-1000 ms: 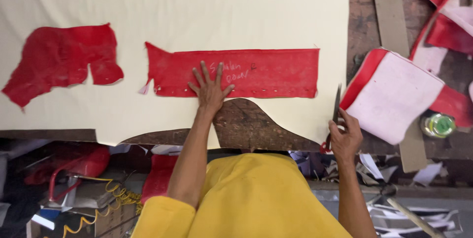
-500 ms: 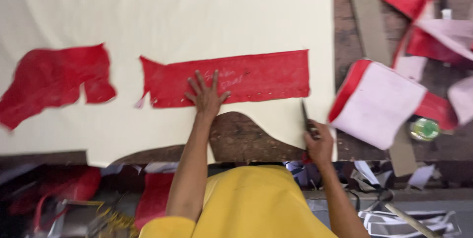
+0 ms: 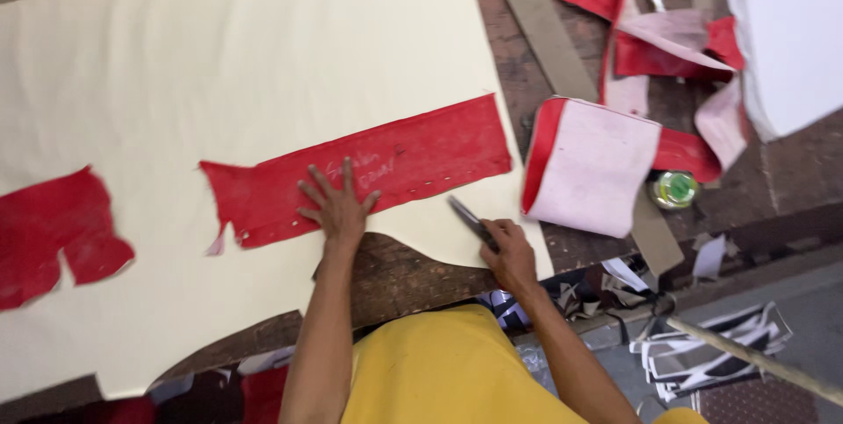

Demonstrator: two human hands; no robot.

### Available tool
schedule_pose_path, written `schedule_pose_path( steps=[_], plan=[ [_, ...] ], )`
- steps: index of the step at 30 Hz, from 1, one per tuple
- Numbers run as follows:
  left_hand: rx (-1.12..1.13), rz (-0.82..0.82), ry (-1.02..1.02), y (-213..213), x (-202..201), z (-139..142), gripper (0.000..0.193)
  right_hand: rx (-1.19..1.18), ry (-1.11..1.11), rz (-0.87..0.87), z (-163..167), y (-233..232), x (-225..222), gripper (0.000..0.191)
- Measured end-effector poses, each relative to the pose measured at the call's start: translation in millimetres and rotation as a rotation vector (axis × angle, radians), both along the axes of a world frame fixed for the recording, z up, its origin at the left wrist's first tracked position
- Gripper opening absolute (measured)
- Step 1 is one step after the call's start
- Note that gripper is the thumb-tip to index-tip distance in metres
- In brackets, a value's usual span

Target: The person arranges red pattern pieces on a large sheet of white fabric on the workbench, trims a piece with scissors, and separates stuck pieces by hand. They place a wrench, a bearing and a steel bar as weights on the pieces and trace around the pattern edges onto the fabric with a pencil.

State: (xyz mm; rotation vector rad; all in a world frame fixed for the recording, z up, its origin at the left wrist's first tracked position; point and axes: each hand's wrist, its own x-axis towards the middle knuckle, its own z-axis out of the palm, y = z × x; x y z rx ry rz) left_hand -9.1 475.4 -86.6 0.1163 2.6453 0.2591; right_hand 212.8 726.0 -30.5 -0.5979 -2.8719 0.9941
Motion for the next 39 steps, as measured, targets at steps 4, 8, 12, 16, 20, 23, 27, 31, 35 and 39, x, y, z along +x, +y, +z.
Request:
schedule_pose_path(
  steps=[4, 8, 12, 16, 20, 23, 27, 31, 35, 39],
  plan=[
    [0.016, 0.004, -0.002, 2, -1, 2, 0.103, 0.042, 0.008, 0.126, 1, 4, -7, 0.049],
    [0.038, 0.009, -0.003, 3, 0, 5, 0.105, 0.104, 0.072, 0.243, -11, 12, -18, 0.049],
    [0.082, 0.055, 0.102, 6, 9, 18, 0.116, 0.154, 0.202, 0.232, -28, 17, -21, 0.05],
    [0.039, 0.072, 0.053, 7, 11, 52, 0.116, 0.056, 0.205, 0.238, -40, 16, -14, 0.053],
    [0.009, 0.06, -0.041, -4, 11, 86, 0.112, 0.221, 0.18, 0.237, -50, 11, -6, 0.049],
    [0.068, 0.068, 0.076, -14, 18, 99, 0.107, 0.288, 0.243, 0.247, -59, 12, -8, 0.043],
    [0.225, 0.139, 0.269, -40, 35, 96, 0.098, 0.259, 0.165, 0.27, -64, 15, -19, 0.047],
    [0.226, 0.202, 0.387, -99, 48, 80, 0.087, 0.209, 0.158, 0.271, -60, 8, -38, 0.045],
    [0.139, 0.363, 0.37, -186, 49, 61, 0.087, 0.218, 0.117, 0.261, -52, -12, -57, 0.043],
    [-0.076, 0.515, 0.442, -302, 46, 53, 0.073, 0.228, 0.109, 0.245, -53, -52, -81, 0.041]
  ],
)
